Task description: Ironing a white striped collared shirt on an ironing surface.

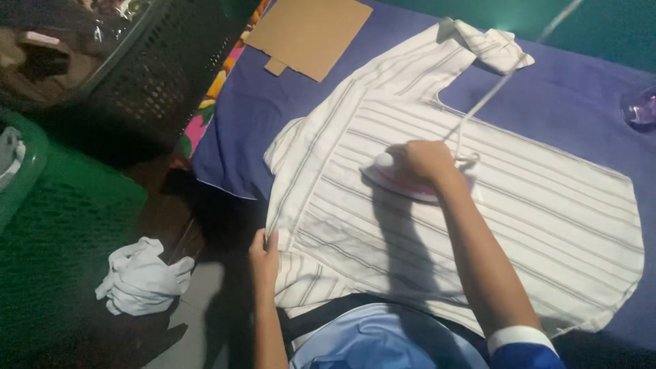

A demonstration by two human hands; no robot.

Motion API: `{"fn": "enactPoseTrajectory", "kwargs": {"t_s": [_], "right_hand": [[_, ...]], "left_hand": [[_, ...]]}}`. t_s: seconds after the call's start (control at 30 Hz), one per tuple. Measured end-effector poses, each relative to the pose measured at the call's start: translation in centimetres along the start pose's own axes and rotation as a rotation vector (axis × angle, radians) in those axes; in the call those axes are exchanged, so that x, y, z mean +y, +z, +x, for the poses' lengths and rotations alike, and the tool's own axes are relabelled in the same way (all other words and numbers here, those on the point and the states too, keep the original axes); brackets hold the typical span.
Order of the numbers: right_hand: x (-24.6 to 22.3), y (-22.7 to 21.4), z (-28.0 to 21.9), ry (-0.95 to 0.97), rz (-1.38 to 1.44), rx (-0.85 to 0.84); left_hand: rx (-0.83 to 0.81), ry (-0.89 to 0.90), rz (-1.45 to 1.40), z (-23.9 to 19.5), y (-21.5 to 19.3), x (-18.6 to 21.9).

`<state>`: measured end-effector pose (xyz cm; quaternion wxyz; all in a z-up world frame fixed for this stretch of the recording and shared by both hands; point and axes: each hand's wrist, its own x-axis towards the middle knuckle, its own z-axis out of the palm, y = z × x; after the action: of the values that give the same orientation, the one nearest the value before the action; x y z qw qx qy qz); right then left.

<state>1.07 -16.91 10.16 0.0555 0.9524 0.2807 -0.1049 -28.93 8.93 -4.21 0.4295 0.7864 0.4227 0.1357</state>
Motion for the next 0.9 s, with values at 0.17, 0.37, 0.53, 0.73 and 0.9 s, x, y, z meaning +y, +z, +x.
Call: {"fn": "enactPoseTrajectory", "kwargs": {"t_s": [0.17,0.37,0.53,0.73,0.9], "right_hand": [[-4.8,-1.5,3.9,-0.080,-0.008,0.134],[-4.0,-3.1,2.8,-0.090,0.077,0.170],[1.9,-2.2,3.0,0.181,0.179,0.190],[8.0,-3.6,-5.7,0.211,0.230,-0.001],[17.1,3.4,-10.3,0.408,0.168,0.115]], "left_hand": [[0.081,0.032,-0.147,-0.4,1.5,-0.4],[0.192,0.100,0.017,0.0,0.6,-0.3],[0.418,0.395,0.191,1.4,1.4,-3.9],[0.269,0.344,0.014,-0.1,1.4,-0.1],[0.021,0.148,-0.273,0.5,4.4,0.7]]}}
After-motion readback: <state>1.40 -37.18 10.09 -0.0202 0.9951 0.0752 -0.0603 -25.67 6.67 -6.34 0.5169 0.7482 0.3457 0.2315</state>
